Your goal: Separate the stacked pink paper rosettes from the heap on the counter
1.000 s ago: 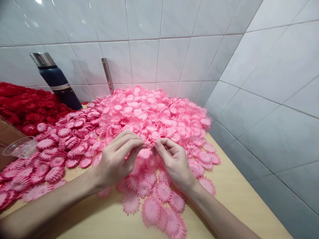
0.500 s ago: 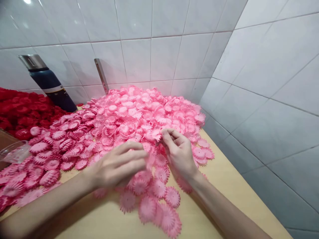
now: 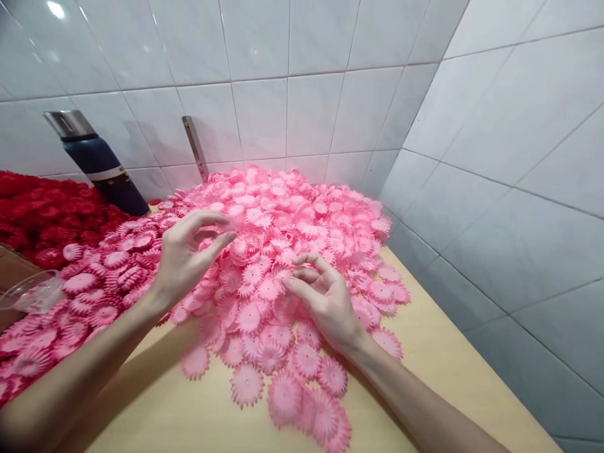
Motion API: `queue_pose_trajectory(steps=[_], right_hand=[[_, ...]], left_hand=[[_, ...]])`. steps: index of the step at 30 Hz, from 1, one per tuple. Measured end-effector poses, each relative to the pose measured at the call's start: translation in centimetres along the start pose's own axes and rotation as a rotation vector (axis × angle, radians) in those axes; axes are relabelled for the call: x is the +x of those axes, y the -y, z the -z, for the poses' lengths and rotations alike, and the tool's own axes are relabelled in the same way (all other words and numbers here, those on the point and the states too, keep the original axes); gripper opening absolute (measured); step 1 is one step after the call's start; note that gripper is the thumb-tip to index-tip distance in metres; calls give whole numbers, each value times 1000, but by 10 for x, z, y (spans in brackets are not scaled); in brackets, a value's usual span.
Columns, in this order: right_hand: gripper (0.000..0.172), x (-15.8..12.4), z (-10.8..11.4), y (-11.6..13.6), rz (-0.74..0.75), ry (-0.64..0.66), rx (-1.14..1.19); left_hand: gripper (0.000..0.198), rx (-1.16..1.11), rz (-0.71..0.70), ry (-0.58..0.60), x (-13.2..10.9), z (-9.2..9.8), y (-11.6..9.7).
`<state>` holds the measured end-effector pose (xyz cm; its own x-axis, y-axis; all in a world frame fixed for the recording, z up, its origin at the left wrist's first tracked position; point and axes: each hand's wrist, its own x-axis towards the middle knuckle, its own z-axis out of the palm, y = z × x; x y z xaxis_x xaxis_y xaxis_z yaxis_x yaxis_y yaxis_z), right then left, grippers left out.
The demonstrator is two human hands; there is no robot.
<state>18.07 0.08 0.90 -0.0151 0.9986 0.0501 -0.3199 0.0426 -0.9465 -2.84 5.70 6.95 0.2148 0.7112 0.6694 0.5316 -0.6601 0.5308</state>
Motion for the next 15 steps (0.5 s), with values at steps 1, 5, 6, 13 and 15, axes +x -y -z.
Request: queue_pose_trajectory(steps=[1,5,6,13,15], right_hand=[[23,0,1,-1,20,7,-19],[7,-2,2,-4,107,79,-145],[7,-3,2,-4,118,103,-164],[25,-5,-3,2,62,97,-274],[29,-5,-2,1,39,97,-315]], left_hand=[[19,37,23,3,1,1,2],[16,124,27,-17,3,3,0],[12,101,17,-16,2,3,-3],[27,-57,83,139,-5,-1,-22],[22,-97,54,259,-7,-2,-26]])
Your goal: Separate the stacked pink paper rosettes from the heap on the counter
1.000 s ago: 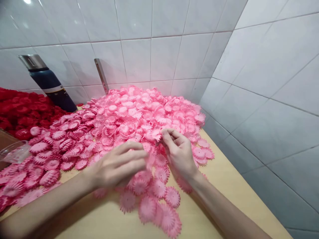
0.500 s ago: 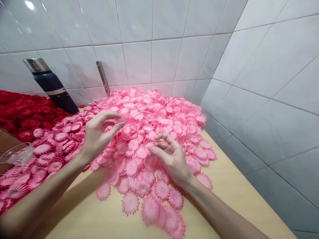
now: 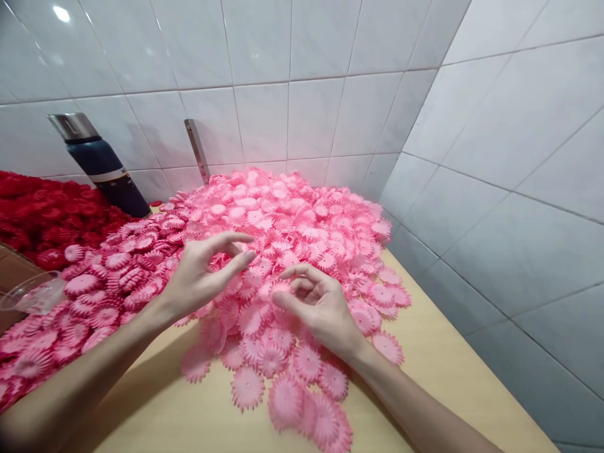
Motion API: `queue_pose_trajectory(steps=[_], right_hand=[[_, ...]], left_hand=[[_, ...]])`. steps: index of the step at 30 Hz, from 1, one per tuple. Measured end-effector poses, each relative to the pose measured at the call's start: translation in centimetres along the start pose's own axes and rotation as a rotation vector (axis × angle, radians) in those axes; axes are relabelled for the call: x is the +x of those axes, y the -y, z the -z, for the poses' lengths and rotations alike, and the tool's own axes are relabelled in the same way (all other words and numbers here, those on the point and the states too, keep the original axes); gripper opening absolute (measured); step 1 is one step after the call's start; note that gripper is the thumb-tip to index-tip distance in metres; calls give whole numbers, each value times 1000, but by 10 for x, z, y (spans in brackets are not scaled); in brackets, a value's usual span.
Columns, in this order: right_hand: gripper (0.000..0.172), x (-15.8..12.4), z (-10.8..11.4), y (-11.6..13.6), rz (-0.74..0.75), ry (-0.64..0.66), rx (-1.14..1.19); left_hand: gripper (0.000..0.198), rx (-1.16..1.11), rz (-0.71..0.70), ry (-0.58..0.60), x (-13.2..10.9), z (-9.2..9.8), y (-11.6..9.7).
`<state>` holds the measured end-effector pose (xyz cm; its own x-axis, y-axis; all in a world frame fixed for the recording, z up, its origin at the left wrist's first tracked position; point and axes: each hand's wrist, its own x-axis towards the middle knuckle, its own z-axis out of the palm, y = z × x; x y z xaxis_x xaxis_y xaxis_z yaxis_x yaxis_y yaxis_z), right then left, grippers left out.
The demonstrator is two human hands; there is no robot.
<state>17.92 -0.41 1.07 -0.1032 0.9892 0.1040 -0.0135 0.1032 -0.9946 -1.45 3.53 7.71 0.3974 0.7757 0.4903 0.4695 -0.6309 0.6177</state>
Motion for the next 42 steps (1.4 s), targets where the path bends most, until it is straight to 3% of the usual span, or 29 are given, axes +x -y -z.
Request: queue_pose_trajectory(steps=[4,7,17,27,35,39,42], right_hand=[[32,-1,1,-2,33,36,11],[29,-3,1,-1,35,46,41],[33,-5,-2,0,70,62,57],[36,-3,-3,-4,110,159,7],[8,-1,-3,0,177,143,13],[6,0,-3,-1,206,128,31],[9,0,-2,-2,184,126,11]], left_hand=[[16,-58,-105,279,-4,-5,-5],[15,-55,-128,409,-8,-9,-7],[20,-224,19,541,-10,-13,-10],[22,-99,16,546,-14,-21,-3],[12,29,-15,420,-14,-21,3],[10,-68,54,367,-13,-20,3],[16,-261,178,343,-13,-20,2]])
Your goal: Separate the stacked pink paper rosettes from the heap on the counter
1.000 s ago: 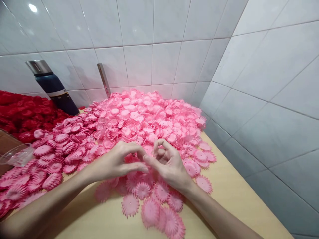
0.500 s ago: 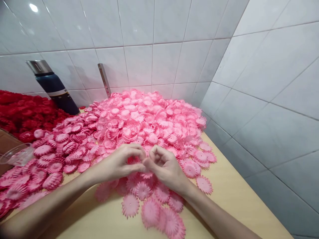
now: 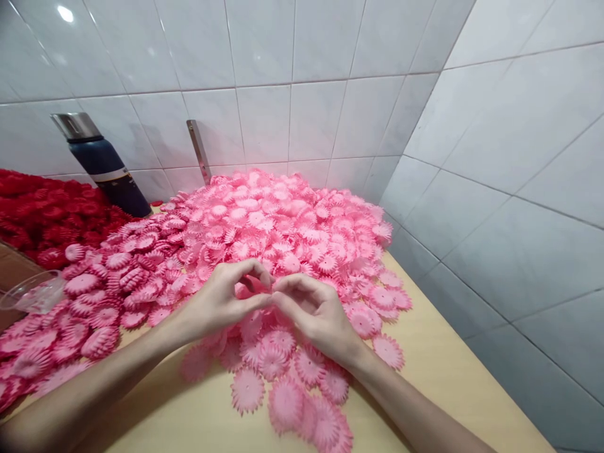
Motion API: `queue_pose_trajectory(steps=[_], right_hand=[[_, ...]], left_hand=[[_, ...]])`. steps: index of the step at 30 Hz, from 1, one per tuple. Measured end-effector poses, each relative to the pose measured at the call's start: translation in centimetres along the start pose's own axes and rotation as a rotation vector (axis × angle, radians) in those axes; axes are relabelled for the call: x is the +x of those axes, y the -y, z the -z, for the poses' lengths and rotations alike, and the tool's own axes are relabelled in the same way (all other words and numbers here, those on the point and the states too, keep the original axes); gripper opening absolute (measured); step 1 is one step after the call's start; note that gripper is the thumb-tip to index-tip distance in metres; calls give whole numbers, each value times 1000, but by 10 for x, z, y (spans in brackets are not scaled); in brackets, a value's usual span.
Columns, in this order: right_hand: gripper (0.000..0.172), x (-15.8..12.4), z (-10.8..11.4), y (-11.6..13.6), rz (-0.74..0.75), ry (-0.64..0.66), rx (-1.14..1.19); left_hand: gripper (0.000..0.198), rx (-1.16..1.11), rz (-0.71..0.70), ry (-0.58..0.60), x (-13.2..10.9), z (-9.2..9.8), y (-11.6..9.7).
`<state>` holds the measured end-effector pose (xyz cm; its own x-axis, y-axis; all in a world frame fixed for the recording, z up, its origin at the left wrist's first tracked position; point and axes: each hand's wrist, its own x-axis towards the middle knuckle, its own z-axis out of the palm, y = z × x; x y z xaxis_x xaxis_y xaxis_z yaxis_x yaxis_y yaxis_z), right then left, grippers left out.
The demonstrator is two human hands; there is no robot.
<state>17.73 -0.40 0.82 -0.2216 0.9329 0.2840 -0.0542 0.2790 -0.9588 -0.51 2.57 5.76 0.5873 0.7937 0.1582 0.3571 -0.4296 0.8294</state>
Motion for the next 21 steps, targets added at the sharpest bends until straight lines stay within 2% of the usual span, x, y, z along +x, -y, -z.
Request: queue_pose_trajectory(steps=[3,5,10,13,16,21], right_hand=[[10,-1,0,0,-4,-36,-65],[10,-1,0,0,-1,-61,-78],[19,-1,-1,-1,5,-23,13],[20,-2,0,-4,0,-30,23],[16,-1,1,-6,-12,-90,13],[18,1,1,-6,3,-121,25]], left_hand=[[28,-237,72,16,-1,-1,1],[30,-290,92,6,-1,-1,1],[14,-142,95,0,0,0,-1],[18,-47,83,-15,0,3,-1],[21,-13,27,27,0,4,2],[16,50,-59,25,-1,2,5]])
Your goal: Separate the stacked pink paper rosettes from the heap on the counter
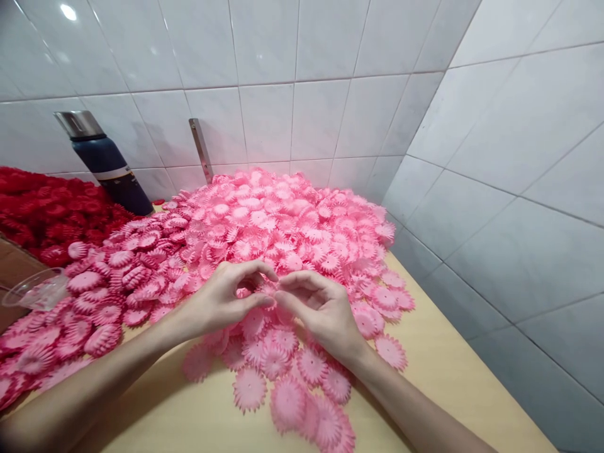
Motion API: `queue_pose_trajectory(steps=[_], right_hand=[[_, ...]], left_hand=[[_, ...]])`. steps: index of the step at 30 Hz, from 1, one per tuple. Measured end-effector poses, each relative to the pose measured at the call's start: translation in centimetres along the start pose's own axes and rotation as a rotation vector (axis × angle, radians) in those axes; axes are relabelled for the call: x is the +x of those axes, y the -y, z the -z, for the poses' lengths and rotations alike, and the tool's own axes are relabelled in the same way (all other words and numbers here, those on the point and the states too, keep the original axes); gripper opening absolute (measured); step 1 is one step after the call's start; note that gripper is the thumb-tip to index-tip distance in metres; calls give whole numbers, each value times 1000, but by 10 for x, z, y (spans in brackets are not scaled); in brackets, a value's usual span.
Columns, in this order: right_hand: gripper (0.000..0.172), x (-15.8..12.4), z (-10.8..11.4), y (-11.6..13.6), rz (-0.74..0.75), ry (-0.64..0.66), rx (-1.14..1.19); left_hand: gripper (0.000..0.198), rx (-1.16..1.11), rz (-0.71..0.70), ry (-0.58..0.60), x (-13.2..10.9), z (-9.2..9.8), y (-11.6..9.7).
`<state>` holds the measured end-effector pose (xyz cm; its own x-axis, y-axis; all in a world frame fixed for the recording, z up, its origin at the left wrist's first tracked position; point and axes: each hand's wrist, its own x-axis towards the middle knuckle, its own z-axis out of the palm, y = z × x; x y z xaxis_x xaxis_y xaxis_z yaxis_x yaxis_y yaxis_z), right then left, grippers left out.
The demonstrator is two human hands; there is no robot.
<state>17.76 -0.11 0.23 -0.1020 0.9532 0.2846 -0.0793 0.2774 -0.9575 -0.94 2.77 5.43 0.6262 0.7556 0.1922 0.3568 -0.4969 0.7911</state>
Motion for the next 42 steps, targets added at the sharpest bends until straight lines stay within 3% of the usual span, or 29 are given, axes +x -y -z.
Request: queue_pose_trajectory(steps=[10,16,20,23,26,29,38,42], right_hand=[[23,-2,0,0,6,38,20],[24,-2,0,0,-4,44,-12],[22,-1,0,1,-10,37,-44],[22,0,-1,2,-4,32,-42],[24,0,-1,2,-4,30,10],[24,-1,0,0,-22,-2,42],[21,-1,1,-1,-1,-31,-34],[32,-1,0,-1,9,-49,-64]], left_hand=[[19,157,50,21,-2,-4,-6],[22,268,36,99,-4,-5,-11],[34,338,2,104,-5,-8,-10],[36,359,-22,51,-5,-12,-4],[17,315,-33,-29,-3,-15,3],[9,298,-36,-33,-2,-17,9],[16,479,-154,-29,-3,-14,8],[14,517,-248,-144,-1,-13,5]])
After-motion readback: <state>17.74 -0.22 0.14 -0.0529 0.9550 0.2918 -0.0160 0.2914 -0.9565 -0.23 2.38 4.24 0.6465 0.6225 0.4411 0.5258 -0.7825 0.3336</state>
